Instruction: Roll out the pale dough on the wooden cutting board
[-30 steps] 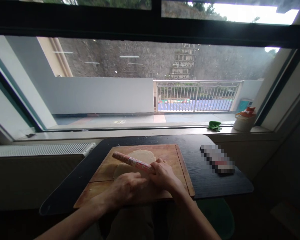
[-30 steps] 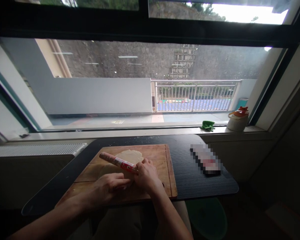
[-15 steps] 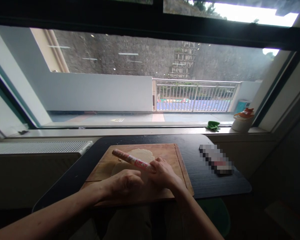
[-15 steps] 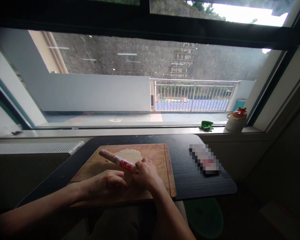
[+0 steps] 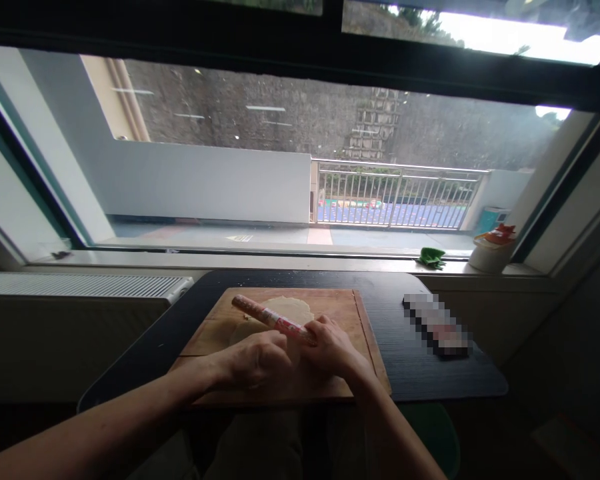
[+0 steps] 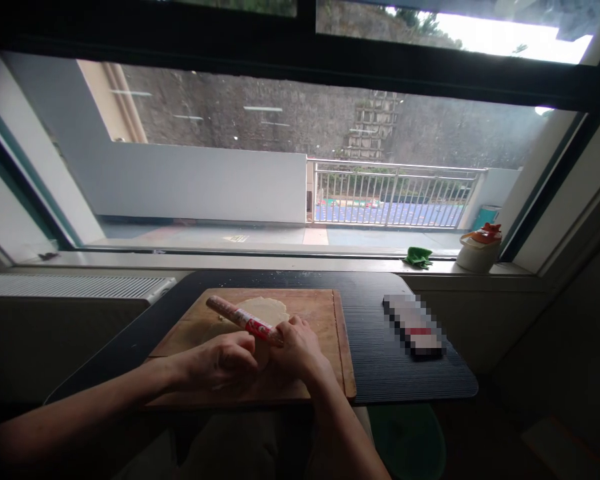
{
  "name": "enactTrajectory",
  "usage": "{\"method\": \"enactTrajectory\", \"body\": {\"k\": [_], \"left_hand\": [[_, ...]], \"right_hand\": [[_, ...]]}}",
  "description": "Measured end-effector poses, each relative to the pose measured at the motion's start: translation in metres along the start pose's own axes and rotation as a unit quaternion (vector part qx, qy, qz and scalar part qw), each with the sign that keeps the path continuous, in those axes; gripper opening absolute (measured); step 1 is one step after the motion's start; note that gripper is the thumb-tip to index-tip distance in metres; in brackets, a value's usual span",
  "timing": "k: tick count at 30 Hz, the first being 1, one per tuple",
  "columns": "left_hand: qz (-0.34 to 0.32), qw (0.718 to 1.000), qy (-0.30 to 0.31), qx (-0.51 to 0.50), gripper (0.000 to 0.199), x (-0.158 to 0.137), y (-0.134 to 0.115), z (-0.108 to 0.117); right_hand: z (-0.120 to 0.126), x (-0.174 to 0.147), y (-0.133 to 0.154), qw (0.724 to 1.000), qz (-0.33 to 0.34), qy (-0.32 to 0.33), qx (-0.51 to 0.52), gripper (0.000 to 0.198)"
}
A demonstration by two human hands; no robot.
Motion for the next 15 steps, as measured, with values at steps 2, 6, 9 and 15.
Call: {"method": "enactTrajectory", "body": {"k": [2, 6, 9, 15], "left_hand": [[0.005, 0.999, 0.042, -0.02, 0.025, -0.007, -0.004, -0.009], [0.095, 0.993, -0.059, 0.03, 0.03, -0.019, 0.013, -0.002], [0.153, 0.974, -0.105, 0.134, 0.036, -0.022, 0.022, -0.007], [0.194, 0.944, -0.078, 0.256, 0.041, -0.013, 0.018, -0.026]], "right_hand": [[0.001, 0.0, 0.002, 1.0, 0.009, 0.001, 0.001, 0.019], [0.001, 0.001, 0.003, 1.0, 0.011, 0.012, -0.005, 0.02], [-0.001, 0.001, 0.001, 1.0, 0.002, 0.021, -0.007, 0.022], [-0.002, 0.004, -0.011, 0.999, -0.035, 0.002, 0.033, 0.025]]}}
Point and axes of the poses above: each hand's wrist, its own x-axis towards the middle knuckle, its own z-axis out of the back of the hand, y = z × x, the point moved 10 cm from there along x, towards the middle knuckle, and after that the axes turned 13 degrees about -x, right-handed, at the moved point
